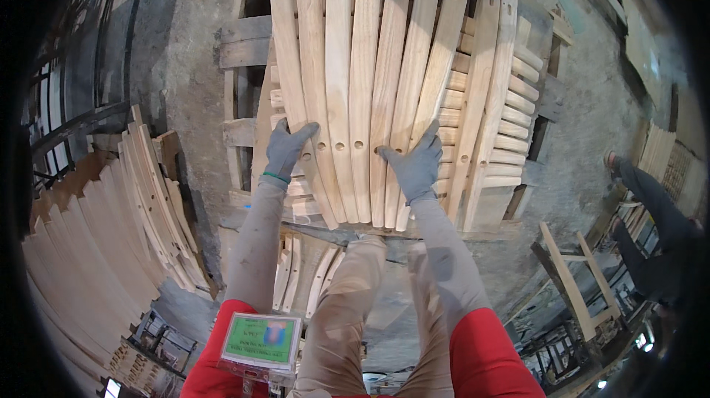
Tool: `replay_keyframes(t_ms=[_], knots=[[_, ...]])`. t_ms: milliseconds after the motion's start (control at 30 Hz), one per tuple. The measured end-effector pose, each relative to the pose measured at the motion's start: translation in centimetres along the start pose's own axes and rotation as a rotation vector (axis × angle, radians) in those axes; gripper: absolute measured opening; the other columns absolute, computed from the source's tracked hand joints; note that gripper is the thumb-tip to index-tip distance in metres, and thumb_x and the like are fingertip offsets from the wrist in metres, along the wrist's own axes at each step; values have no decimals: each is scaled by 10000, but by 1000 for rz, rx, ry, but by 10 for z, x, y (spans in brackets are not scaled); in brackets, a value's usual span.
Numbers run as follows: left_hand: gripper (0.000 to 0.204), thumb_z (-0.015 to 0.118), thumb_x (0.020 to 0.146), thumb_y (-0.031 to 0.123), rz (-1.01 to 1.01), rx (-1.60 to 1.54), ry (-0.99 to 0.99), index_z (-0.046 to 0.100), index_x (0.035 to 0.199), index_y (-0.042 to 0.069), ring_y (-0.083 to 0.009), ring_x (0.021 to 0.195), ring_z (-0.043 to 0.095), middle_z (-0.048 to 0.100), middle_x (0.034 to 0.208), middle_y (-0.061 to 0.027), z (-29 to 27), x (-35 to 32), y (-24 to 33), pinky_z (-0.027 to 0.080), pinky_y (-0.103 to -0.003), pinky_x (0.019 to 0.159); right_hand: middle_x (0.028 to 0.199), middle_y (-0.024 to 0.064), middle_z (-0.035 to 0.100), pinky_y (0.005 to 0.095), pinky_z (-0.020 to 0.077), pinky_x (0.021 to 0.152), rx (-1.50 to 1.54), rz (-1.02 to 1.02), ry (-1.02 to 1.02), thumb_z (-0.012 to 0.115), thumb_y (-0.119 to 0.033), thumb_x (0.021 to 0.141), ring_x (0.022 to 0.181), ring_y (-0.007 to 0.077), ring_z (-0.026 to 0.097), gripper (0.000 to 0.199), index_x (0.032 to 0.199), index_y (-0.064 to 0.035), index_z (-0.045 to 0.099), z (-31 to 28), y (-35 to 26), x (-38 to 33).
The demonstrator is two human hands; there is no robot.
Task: The person picks up curved wooden slats from a workbench and stacks them into a neat pile. They handle the pieces one at a time, aligning them before placing them on top of the growing stack.
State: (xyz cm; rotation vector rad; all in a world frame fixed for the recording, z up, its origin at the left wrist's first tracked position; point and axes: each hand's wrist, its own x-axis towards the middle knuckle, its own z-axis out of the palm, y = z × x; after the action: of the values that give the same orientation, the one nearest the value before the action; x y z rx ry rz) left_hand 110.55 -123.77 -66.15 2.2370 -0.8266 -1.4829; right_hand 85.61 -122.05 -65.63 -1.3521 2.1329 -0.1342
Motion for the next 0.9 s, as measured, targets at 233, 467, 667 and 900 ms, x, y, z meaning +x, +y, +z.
replay_keyframes(t_ms=[233, 467, 667, 900], knots=[[767, 669, 808, 238, 258, -276, 468, 275, 1439, 50, -208, 995, 595, 568, 1201, -151, 37, -19, -16, 494, -309, 819, 928, 159, 623, 321, 511, 650, 497, 214, -126, 780, -337, 703, 747, 214, 621, 720, 1202, 59, 444, -10, 7, 24], [722, 653, 790, 192, 153, -367, 197, 317, 1405, 15, -243, 1010, 599, 488, 1286, -185, 22, -44, 8, 512, -355, 817, 842, 97, 600, 269, 485, 489, 845, 140, 19, 765, -193, 745, 573, 121, 562, 490, 1070, 38, 480, -3, -6, -19], [719, 676, 767, 291, 221, 93, 384, 382, 1355, -1, -324, 1059, 567, 450, 1326, -223, 21, -16, -10, 454, -399, 912, 920, 136, 590, 308, 500, 598, 736, -192, -130, 712, -199, 799, 702, 182, 606, 408, 1079, 20, 513, 12, -30, -61], [892, 691, 758, 408, 280, -175, 65, 259, 1419, -6, -356, 1268, 398, 376, 1385, -260, 34, -8, 12, 390, -412, 986, 973, 228, 555, 406, 482, 741, 310, -584, -306, 548, -222, 891, 880, 369, 578, 300, 1083, 8, 572, 20, -51, 3]])
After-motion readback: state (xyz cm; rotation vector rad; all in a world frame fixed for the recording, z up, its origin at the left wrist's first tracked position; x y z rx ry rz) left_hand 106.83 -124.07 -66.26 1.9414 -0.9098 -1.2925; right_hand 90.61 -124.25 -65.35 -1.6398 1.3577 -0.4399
